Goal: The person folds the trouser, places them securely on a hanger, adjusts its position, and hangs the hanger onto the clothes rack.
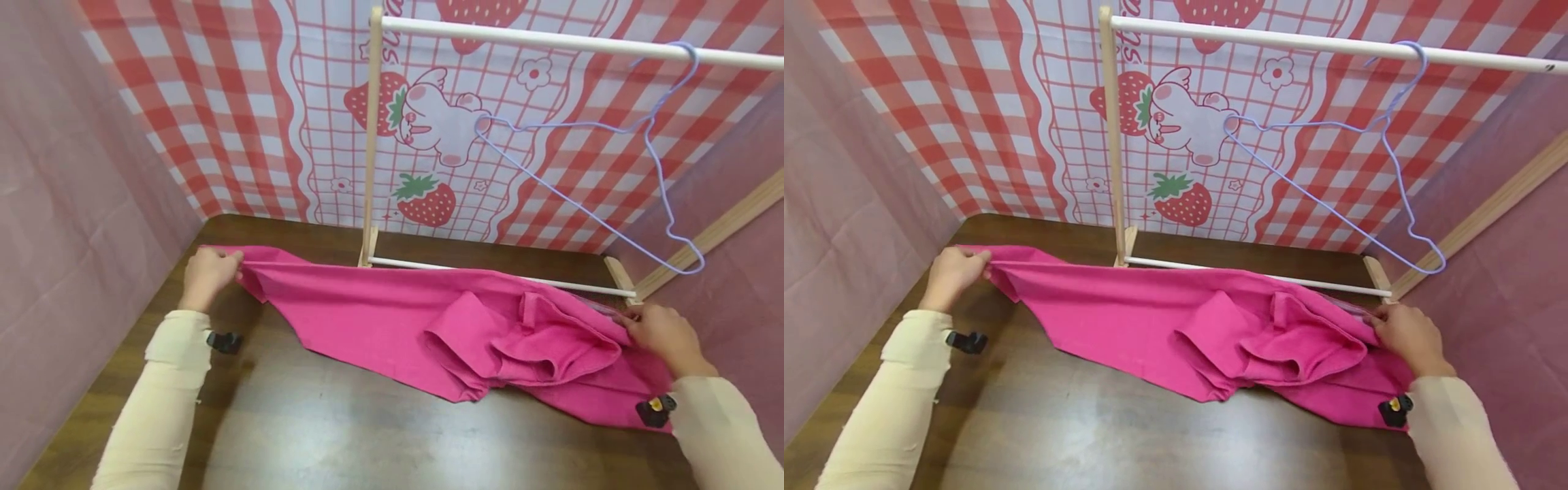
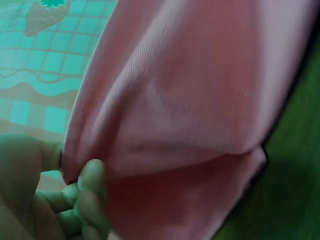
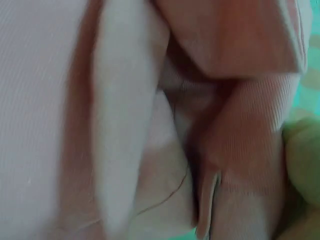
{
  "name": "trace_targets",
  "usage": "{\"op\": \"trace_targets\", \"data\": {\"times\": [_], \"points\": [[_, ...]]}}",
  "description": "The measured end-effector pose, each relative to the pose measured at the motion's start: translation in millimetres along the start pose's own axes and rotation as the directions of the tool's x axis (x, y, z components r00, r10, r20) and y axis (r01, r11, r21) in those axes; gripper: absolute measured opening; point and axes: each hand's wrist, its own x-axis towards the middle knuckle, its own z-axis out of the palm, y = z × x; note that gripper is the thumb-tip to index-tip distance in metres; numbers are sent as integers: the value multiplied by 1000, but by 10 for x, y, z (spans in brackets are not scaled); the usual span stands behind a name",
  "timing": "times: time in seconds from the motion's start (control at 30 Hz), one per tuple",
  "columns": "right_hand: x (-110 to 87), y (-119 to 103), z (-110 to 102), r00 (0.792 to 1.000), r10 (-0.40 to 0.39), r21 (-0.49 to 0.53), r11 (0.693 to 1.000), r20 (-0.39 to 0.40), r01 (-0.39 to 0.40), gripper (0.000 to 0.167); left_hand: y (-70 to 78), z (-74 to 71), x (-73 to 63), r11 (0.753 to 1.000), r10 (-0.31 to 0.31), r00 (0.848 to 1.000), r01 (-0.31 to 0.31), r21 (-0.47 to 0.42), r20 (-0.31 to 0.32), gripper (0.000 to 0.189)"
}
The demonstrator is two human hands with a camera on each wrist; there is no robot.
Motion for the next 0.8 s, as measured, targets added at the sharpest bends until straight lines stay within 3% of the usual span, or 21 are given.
{"op": "trace_targets", "data": {"times": [0.13, 0.23, 0.33, 0.43, 0.53, 0.6, 0.8], "points": [[-54, 87, 21, 997, -5, 83, 997, -73, 11, 37, -75, 30, 16, 999, 18, 1000, -17, -28, 5, 52], [-94, 136, -22, 995, 13, 134, 991, -103, 1, 46, -114, 38, 29, 991, 31, 999, -33, -129, -16, 60], [-95, 167, -74, 1000, 9, 140, 990, 3, -10, 60, -149, 27, 63, 976, 55, 998, -62, -208, -40, 65], [-60, 198, -86, 993, -13, 118, 993, 117, -1, 70, -195, 16, 119, 975, 121, 991, -128, -182, -52, 55], [-21, 229, -49, 989, -19, 112, 994, 147, 3, 72, -257, 35, 196, 980, 171, 985, -170, -100, 1, 48], [-4, 252, -5, 989, -3, 119, 993, 151, -15, 69, -303, 58, 247, 984, 174, 983, -171, -51, 54, 55], [51, 302, 160, 986, 17, 127, 991, 166, -38, 58, -404, 138, 354, 996, 80, 977, -85, 16, 195, 70]]}}
